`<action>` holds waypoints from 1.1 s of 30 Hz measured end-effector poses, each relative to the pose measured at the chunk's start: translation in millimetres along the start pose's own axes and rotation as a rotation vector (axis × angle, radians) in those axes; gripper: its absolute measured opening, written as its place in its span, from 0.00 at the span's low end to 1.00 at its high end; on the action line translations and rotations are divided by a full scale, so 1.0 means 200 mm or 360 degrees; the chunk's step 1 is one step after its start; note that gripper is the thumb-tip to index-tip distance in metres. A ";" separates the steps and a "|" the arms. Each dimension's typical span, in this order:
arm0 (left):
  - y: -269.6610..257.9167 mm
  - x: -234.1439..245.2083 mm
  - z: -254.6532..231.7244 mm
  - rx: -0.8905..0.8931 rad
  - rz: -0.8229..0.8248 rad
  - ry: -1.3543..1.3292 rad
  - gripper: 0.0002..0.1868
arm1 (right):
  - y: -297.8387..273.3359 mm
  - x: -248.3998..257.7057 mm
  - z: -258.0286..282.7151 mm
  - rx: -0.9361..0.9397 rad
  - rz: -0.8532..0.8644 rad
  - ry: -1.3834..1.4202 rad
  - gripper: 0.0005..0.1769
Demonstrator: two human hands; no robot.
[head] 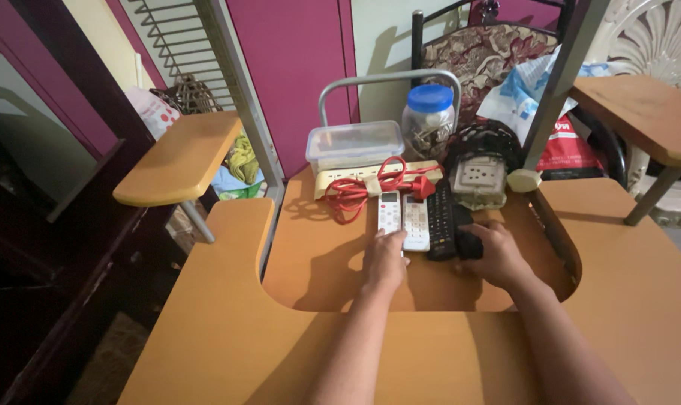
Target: The person organizes several household items by arranging a power strip, multiple remote controls, and a storage container on a desk, then opens a plastic jar to check the cables inside.
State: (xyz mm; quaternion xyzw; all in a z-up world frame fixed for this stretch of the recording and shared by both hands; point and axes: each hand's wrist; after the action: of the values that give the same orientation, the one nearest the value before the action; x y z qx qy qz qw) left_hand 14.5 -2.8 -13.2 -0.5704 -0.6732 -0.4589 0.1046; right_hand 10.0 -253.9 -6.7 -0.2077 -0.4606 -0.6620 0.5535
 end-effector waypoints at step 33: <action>0.19 0.25 -0.10 0.0382 0.0411 0.0118 0.22 | 0.02 -0.10 0.39 0.0256 -0.0136 0.0043 0.16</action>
State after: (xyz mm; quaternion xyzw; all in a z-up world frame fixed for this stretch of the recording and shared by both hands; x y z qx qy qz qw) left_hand 24.0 13.6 49.5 -0.6182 -0.6399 -0.3786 0.2549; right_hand 1.1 -176.9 17.9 -0.1336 -0.5133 -0.6486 0.5459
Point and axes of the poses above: each hand's wrist, its own y-axis towards the middle knuckle, its own x-axis out of the back of the hand, z = x × y, and after that the axes turned 6 degrees about -z, right-handed
